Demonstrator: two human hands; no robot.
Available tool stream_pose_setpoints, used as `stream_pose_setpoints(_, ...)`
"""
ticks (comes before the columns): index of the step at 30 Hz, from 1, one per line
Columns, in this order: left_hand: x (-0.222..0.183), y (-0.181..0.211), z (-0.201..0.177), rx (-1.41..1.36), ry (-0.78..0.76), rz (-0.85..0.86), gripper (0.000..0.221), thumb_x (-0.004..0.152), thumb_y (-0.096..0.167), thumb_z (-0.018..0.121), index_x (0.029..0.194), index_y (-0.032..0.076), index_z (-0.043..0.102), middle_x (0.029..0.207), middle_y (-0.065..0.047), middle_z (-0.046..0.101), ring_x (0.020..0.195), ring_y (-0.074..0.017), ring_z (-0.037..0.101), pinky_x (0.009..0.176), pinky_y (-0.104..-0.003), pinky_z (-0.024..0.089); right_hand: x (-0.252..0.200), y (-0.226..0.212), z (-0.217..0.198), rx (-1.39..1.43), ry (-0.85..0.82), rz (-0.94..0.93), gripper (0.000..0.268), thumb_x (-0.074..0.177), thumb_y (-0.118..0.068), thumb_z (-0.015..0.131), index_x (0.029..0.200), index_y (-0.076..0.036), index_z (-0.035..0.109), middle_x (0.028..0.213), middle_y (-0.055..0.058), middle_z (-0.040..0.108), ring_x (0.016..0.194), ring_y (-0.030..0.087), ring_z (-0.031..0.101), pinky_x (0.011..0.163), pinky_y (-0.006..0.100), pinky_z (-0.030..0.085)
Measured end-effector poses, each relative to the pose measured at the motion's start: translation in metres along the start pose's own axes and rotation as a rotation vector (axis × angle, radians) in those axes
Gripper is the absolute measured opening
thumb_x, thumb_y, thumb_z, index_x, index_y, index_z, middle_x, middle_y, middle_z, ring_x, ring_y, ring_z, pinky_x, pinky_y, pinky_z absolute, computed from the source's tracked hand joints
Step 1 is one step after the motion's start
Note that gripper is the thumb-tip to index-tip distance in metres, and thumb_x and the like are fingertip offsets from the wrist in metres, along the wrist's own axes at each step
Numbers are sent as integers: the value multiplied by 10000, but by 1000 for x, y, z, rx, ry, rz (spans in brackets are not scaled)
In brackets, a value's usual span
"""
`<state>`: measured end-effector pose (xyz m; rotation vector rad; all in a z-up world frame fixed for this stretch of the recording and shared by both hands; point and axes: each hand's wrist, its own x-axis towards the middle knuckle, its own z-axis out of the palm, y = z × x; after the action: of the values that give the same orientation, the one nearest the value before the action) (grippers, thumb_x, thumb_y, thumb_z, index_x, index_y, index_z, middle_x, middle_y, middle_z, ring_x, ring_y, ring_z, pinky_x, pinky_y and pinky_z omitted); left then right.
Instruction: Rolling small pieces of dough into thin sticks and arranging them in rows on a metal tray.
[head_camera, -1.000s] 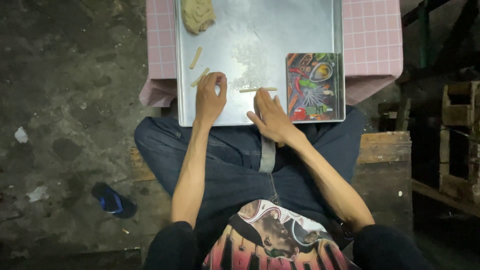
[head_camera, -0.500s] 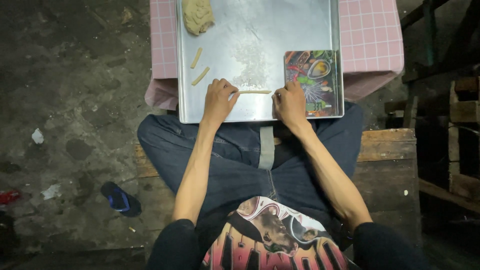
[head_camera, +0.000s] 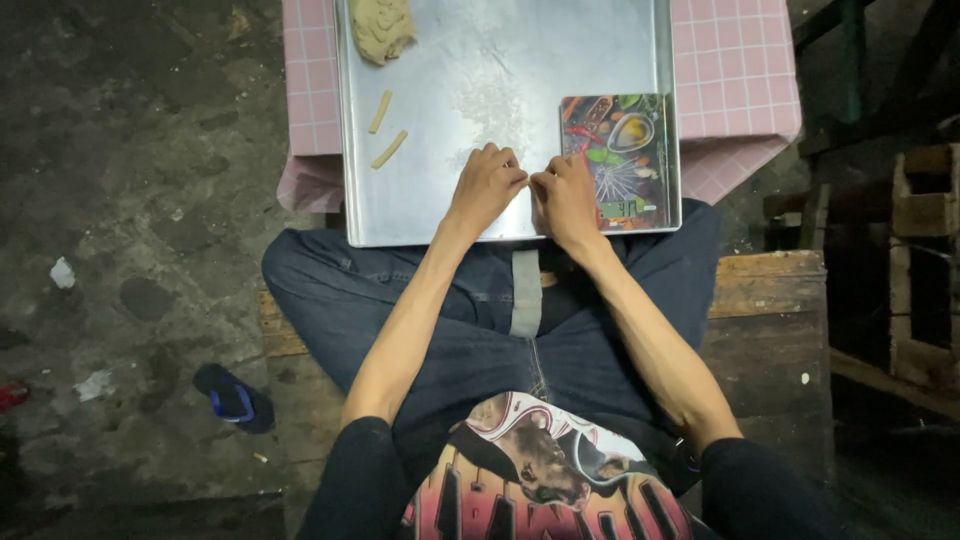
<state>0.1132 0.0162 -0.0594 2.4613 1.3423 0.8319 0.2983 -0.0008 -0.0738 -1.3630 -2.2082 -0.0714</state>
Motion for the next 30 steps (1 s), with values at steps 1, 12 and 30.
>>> stream_pose_setpoints(1,-1,1,0,6,9,8,85,902,209,781,913,128,804,840,-44,630,839,-205,550,770,-342,435,1,-2,-3,4,3,-17,122,883,-203,731,766,-173,745,799,51,567,827,277,539,708,376,458)
stream_pose_setpoints(12,-52,48,-45,57,-48,-110,414,1065,171,555,1390,-86,576,1374,-284,582,1324,-404,535,1124,-473,408,-10,-74,-68,294,-247,97,435,1105,-178,468,1409,119,563,1382,364,574,1286,482,564,1116,504,418)
stream_pose_setpoints(30,47,-21,-40,418,-375,-231,684,1148,380,327,1652,21,35,1727,-165,-8,1595,-298,-33,1323,-436,7,122,-51,-7,130,-661,237,844,1039,-620,98,1645,-43,-13,1726,200,-44,1592,298,-100,1285,480,-94)
